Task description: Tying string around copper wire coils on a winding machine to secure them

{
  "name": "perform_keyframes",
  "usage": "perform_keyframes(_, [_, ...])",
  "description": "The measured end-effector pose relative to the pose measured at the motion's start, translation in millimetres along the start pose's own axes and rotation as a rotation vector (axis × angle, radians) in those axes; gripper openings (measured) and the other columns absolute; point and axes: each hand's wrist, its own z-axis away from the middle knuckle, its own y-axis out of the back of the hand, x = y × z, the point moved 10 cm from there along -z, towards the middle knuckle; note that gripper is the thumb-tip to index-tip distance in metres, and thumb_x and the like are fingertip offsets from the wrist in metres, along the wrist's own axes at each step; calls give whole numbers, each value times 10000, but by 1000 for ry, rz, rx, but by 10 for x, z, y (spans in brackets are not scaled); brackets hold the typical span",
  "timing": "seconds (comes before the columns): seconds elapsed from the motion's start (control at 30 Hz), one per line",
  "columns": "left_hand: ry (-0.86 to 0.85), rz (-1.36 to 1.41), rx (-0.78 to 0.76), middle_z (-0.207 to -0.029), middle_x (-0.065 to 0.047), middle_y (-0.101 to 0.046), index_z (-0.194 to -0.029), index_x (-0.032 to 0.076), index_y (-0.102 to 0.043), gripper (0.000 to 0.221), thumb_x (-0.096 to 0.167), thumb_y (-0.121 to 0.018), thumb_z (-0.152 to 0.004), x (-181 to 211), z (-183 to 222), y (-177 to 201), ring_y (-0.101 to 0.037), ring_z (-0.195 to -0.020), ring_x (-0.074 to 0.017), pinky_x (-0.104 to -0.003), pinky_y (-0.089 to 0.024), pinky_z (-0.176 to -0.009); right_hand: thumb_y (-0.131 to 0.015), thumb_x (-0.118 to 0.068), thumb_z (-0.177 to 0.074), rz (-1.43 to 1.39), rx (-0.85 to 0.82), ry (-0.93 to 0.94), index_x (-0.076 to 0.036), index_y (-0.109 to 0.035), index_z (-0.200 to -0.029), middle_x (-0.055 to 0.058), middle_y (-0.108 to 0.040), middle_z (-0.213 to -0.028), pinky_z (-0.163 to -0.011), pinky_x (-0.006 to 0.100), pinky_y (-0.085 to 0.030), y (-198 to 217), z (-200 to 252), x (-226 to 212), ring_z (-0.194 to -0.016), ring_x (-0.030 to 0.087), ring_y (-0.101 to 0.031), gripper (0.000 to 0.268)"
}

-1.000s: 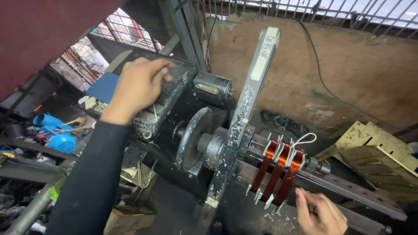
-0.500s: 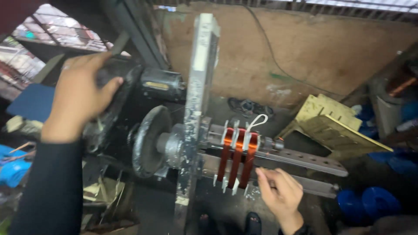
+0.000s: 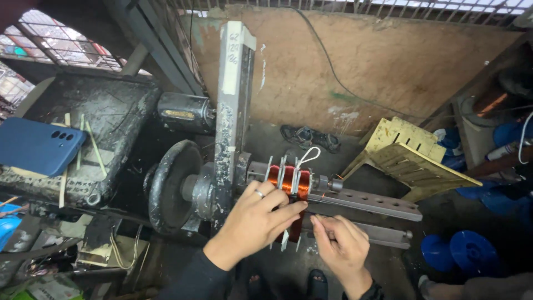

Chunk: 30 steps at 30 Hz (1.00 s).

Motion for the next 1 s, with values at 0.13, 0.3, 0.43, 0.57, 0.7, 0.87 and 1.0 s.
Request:
perform_keyframes(0.13, [-82, -19, -91, -913, -42, -532, -1306, 136, -722, 255, 178, -636, -1070, -16, -30, -56, -474, -828, -275, -421, -400, -725, -757, -88, -935, -35, 41, -16, -25, -688, -808, 34, -719, -731, -485, 258, -433, 29, -40, -21, -493, 122, -484, 158])
perform_keyframes(0.3, [-174, -172, -240, -956, -54, -536, -1290, 289, -784, 271, 289, -649, -1055, -11, -205, -59, -506, -857, -330, -481, -404, -767, -741, -113, -955, -43, 50, -114, -47, -703, -837, 15, -723, -735, -511, 244, -468, 39, -21, 45, -523, 113, -551, 140])
perform_keyframes(0.43, [-225, -190, -180, -1103, -63, -601, -1158, 344, -839, 193, 326, -718, -1008, -10, -343, -50, -588, -1043, -355, -480, -451, -875, -753, -99, -946, -47, 69, -146, -21, -710, -850, 35, -749, -762, -508, 233, -496, 32, 0, 43, -551, 115, -589, 131])
perform_keyframes(0.57, [-361, -248, -250, -1045, -25, -562, -934, 247, -823, 107, 258, -720, -962, 124, -472, -111, -549, -996, -301, -447, -435, -870, -762, -111, -948, -41, 90, -208, -38, -726, -868, 24, -724, -732, -536, 242, -475, 22, 48, 64, -565, 111, -583, 115])
perform_keyframes(0.7, [-485, -314, -284, -1064, 20, -614, -784, 314, -827, 167, 294, -737, -924, 153, -575, -193, -554, -1051, -273, -424, -422, -868, -769, -73, -935, -92, 138, -267, -36, -743, -879, 31, -723, -724, -575, 248, -504, 27, 82, -1, -592, 114, -621, 72])
perform_keyframes(0.87, [-538, -298, -346, -1196, 18, -626, -799, 353, -846, 111, 385, -760, -861, 57, -605, -394, -532, -1216, -314, -470, -415, -996, -827, -29, -869, -63, 158, -91, 14, -716, -837, 112, -791, -829, -603, 292, -600, -84, 56, -300, -604, 164, -701, 123])
perform_keyframes(1.0, [-472, -226, -595, -1483, 14, -556, -838, 415, -861, 99, 476, -791, -803, -78, -622, -694, -403, -1470, -342, -553, -304, -1199, -809, 3, -877, -92, 108, -2, 30, -680, -832, 119, -753, -797, -639, 326, -604, -135, -72, -465, -630, 212, -703, 139])
